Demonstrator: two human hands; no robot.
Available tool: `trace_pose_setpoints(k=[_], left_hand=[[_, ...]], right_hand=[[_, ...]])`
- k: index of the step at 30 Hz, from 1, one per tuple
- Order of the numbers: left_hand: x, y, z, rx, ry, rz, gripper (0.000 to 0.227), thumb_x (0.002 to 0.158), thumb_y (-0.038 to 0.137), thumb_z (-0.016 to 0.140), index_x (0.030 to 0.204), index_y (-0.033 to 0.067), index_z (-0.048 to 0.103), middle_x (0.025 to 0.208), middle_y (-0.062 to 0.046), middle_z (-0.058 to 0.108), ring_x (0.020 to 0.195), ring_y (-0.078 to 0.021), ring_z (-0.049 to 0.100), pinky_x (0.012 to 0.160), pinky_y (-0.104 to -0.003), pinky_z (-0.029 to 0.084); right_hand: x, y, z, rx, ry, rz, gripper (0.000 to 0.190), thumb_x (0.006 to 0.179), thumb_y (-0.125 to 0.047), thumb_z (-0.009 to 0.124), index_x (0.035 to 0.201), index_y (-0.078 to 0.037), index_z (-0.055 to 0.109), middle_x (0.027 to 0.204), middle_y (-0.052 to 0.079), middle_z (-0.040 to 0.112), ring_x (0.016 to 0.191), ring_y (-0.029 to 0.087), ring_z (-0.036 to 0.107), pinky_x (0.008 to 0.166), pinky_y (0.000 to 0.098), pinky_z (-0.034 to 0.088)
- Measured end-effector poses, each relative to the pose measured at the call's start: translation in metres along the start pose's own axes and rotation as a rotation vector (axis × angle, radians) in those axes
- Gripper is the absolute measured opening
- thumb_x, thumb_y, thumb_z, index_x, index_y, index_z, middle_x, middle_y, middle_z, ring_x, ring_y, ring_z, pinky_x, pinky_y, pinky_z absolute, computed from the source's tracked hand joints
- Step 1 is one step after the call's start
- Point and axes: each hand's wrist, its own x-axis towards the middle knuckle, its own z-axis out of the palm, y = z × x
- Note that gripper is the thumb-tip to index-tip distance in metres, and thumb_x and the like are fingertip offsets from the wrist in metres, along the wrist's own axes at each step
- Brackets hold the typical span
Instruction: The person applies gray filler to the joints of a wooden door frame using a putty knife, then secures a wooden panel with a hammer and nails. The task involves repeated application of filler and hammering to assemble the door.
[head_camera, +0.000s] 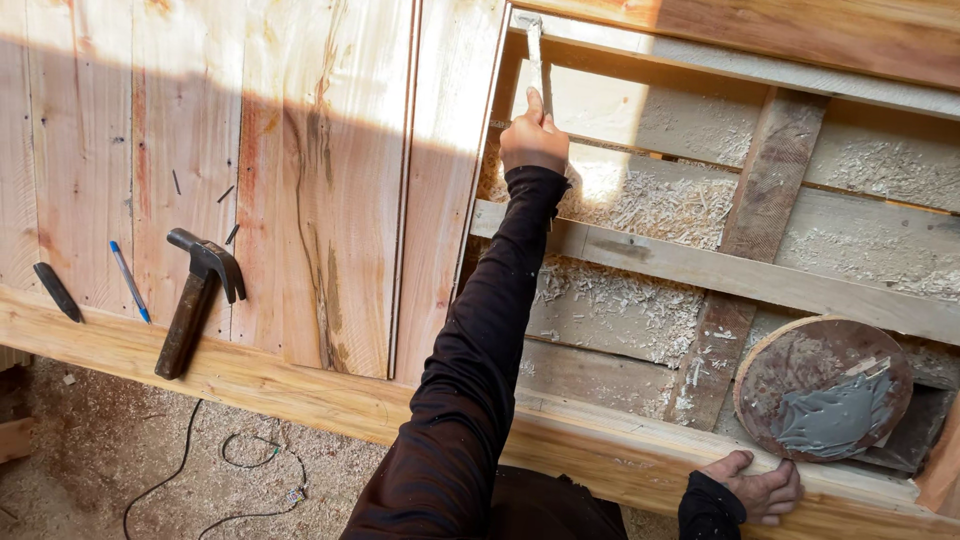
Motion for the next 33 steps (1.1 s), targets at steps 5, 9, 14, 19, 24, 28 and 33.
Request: trace_pose_setpoints(k=[5,9,14,19,24,28,33], left_hand=[[0.001,-0.008,-0.021,-0.005,0.141,0.138,0.049,0.087,0.01,0.064,0.134,-0.0008,0.062,0.091,-0.023,0.075,0.084,-0.0335,0.077,0.082,-0.041,0.061],[0.015,-0.013,-0.026,0.107,0.149,0.098,0.044,0.092,0.006,0.058,0.136,0.004,0.064,0.096,-0.021,0.075,0.088,-0.0331,0.075,0.085,-0.041,0.061],[0.032,-0.007,-0.013,0.233,0.096,0.056,0.054,0.09,0.003,0.055,0.144,0.0103,0.055,0.101,-0.016,0.068,0.087,-0.0307,0.071,0.083,-0.042,0.059],[0.023,-0.009,0.0,0.238,0.018,0.025,0.057,0.093,0.002,0.052,0.15,0.011,0.048,0.1,-0.011,0.066,0.082,-0.0256,0.07,0.077,-0.041,0.059],[0.014,0.002,0.02,0.257,-0.02,0.043,0.058,0.095,-0.001,0.05,0.152,0.0061,0.044,0.107,-0.013,0.065,0.077,-0.024,0.072,0.072,-0.037,0.062],[0.001,0.01,0.034,0.256,0.004,0.109,0.064,0.088,-0.002,0.053,0.151,0.0027,0.043,0.11,-0.017,0.064,0.076,-0.0281,0.072,0.071,-0.039,0.062],[-0.014,0.02,0.051,0.266,-0.055,0.154,0.07,0.086,-0.003,0.054,0.153,-0.0025,0.036,0.111,-0.02,0.063,0.074,-0.0311,0.071,0.068,-0.041,0.061]], right_hand=[[0.003,-0.001,0.002,0.005,0.023,-0.026,0.055,0.097,-0.028,0.061,0.144,0.0,0.052,0.153,0.017,0.05,0.147,0.037,0.04,0.111,0.0578,0.03],[-0.003,0.002,0.001,0.007,0.006,-0.011,0.056,0.096,-0.029,0.062,0.143,0.0,0.052,0.154,0.018,0.049,0.145,0.038,0.04,0.111,0.0576,0.03],[0.004,0.004,0.005,-0.002,0.01,-0.016,0.055,0.097,-0.027,0.062,0.144,0.0,0.051,0.154,0.017,0.049,0.149,0.036,0.038,0.114,0.057,0.029],[-0.001,0.009,0.005,-0.012,-0.019,-0.004,0.057,0.095,-0.027,0.062,0.144,0.0,0.05,0.155,0.017,0.049,0.149,0.035,0.037,0.114,0.0572,0.028],[0.004,0.001,0.004,0.0,-0.033,0.018,0.059,0.094,-0.028,0.061,0.144,0.0,0.049,0.153,0.017,0.049,0.148,0.036,0.038,0.113,0.0571,0.029],[0.003,-0.002,0.001,0.003,-0.037,0.009,0.059,0.094,-0.027,0.06,0.144,0.001,0.049,0.152,0.018,0.049,0.147,0.037,0.038,0.112,0.0576,0.029],[0.0,-0.002,0.003,0.008,-0.032,0.013,0.058,0.094,-0.027,0.061,0.144,0.0,0.05,0.152,0.017,0.05,0.148,0.037,0.038,0.113,0.0573,0.029]])
